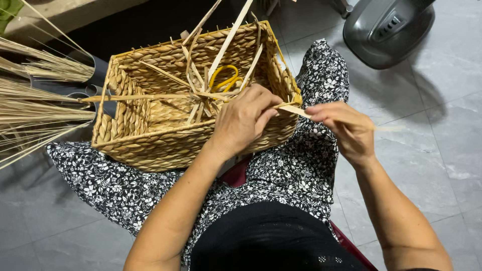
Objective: The person sits on the floor with a woven water-hyacinth basket on their lap and weaves thin wooden strips into its rim, threading and pressing each strip through the weave and working around the edge. Bundles of raw weaving material sit in containers beside them and a pair of scissors rests inside the basket.
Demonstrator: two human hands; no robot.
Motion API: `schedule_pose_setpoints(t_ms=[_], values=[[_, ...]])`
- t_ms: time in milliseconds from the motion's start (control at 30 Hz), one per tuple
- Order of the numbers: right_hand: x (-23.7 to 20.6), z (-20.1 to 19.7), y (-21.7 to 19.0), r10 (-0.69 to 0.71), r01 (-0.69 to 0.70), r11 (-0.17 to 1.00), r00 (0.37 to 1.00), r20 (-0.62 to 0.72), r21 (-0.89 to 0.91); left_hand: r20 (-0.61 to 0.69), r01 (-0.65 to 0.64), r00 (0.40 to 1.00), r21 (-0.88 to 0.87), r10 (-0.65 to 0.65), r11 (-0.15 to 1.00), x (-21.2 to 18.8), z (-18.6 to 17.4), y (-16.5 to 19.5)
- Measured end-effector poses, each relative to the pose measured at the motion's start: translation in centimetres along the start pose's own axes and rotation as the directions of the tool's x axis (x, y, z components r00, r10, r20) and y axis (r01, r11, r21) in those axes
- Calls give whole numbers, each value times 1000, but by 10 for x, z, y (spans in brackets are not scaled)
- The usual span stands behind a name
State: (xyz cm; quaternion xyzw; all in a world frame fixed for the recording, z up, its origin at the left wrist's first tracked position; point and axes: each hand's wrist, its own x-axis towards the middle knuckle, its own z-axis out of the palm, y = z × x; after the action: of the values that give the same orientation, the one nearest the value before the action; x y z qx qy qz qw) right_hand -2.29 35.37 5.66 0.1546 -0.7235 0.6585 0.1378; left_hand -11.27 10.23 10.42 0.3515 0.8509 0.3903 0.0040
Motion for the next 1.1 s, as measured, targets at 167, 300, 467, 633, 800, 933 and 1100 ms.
schedule_pose_setpoints(t_ms=[167, 300, 467, 633, 800, 933, 1100], values=[[6, 16, -36, -83, 99, 967, 994, 77, -235, -138, -184, 969, 154, 206, 971, -5, 9, -2], [56, 25, -36, -175, 187, 922, 982, 66, -338, -56, -62, 996, 69, 66, 996, -1, 6, -1], [138, 38, -2, 167, -173, 984, 980, -105, -50, 219, 416, 886, 11, -408, 909, 20, 0, 3], [161, 24, 9, -219, 388, 789, 902, 372, -476, 200, 560, 808, 34, -555, 828, 32, 2, 9], [142, 7, -6, -261, 363, 639, 932, 253, -678, 197, 520, 844, -67, -500, 852, 31, 3, 7], [133, 7, -11, 181, -130, 935, 975, 130, -329, 201, 443, 877, 9, -436, 896, 28, 6, 5], [136, 6, -3, 408, -391, 912, 897, 171, -122, 145, 396, 903, 85, -404, 914, 25, 11, 7]])
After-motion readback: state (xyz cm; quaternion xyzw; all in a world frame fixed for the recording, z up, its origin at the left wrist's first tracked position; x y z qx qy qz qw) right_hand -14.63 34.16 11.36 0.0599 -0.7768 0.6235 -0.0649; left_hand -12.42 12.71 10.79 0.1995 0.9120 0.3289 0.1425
